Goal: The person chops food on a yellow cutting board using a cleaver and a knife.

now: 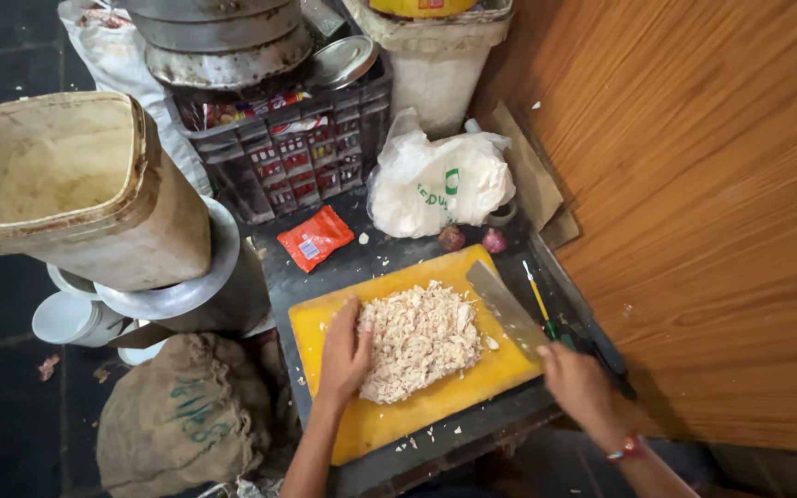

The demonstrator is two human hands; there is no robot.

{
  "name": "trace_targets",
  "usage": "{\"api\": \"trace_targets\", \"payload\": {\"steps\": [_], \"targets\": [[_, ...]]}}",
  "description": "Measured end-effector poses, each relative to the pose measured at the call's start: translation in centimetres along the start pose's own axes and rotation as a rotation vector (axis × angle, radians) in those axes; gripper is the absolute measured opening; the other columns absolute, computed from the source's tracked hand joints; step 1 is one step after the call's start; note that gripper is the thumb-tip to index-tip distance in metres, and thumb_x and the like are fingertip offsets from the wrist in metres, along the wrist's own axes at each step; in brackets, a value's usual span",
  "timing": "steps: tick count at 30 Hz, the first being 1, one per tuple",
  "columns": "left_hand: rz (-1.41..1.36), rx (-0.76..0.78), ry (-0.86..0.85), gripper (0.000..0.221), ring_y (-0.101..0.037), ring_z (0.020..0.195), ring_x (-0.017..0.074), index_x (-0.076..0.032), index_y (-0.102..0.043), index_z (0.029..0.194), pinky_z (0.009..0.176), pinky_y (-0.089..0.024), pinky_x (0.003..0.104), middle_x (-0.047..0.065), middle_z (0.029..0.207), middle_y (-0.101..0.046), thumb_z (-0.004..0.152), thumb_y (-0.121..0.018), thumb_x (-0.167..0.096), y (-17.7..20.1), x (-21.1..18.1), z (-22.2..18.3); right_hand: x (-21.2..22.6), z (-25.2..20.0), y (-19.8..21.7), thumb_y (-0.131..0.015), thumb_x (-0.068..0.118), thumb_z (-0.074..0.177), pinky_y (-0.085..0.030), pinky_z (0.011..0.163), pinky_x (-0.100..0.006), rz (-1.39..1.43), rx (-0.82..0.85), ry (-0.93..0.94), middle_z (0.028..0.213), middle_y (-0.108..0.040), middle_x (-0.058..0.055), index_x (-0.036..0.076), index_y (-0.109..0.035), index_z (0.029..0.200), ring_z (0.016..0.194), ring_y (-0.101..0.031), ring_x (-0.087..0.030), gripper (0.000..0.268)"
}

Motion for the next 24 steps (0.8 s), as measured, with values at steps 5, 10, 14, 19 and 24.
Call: {"api": "trace_targets", "payload": {"steps": [5,10,14,19,24], "targets": [[-0.1,0.058,0.054,0.047,-0.058,0.131,0.0359,-0.001,-0.059,0.138,0.112,-0.043,0.043,0.021,0.139,-0.063,0.1,-0.054,-0.028,-2.4,-1.2,1.1,5.5,3.1,-4.0,-0.052,0.035,0.105,-0.056,0.067,-0.05,-0.181,0.235,0.06,0.076,-0.071,-0.022,0.01,-0.067,0.094,0.075,-0.072,-0.041,0.031],[-0.275,0.128,0.091,0.046,-0.066,0.125,0.0333,0.0,-0.058,0.139,0.106,-0.048,0.042,0.021,0.134,-0.068,0.101,-0.052,-0.025,-0.8,-1.7,1.2,10.2,3.9,-0.6,-0.059,0.031,0.095,-0.054,0.058,-0.051,-0.125,0.131,0.361,0.073,-0.071,-0.018,0.012,-0.07,0.091,0.067,-0.07,-0.041,0.023],[-0.233,-0.03,0.122,0.044,-0.062,0.128,0.0354,0.001,-0.058,0.138,0.108,-0.045,0.042,0.022,0.136,-0.066,0.101,-0.052,-0.024,4.1,0.0,0.9,8.4,3.6,3.7,-0.063,0.033,0.094,-0.054,0.056,-0.047,-0.115,0.042,0.395,0.072,-0.071,-0.012,0.012,-0.069,0.082,0.065,-0.071,-0.035,0.025],[0.006,0.074,-0.013,0.047,-0.056,0.133,0.0385,-0.002,-0.057,0.14,0.111,-0.041,0.044,0.022,0.139,-0.063,0.102,-0.05,-0.03,3.5,1.2,2.5,4.2,-0.3,1.2,-0.066,0.036,0.091,-0.058,0.055,-0.038,-0.064,0.413,0.379,0.069,-0.074,-0.005,0.02,-0.076,0.094,0.057,-0.075,-0.024,0.02],[-0.13,0.395,-0.095,0.052,-0.055,0.134,0.037,-0.003,-0.054,0.142,0.111,-0.04,0.044,0.022,0.143,-0.059,0.101,-0.051,-0.036,-3.4,0.1,6.0,7.2,-2.3,-1.8,-0.074,0.034,0.082,-0.054,0.058,-0.043,-0.223,0.453,0.781,0.072,-0.072,-0.006,0.015,-0.072,0.084,0.064,-0.071,-0.029,0.02]]}}
Point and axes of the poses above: each hand's wrist, its own z-axis towards the middle knuckle, its own y-axis out of the back of the hand, x = y × z, the point moved 9 cm from there along z, towards the middle knuckle
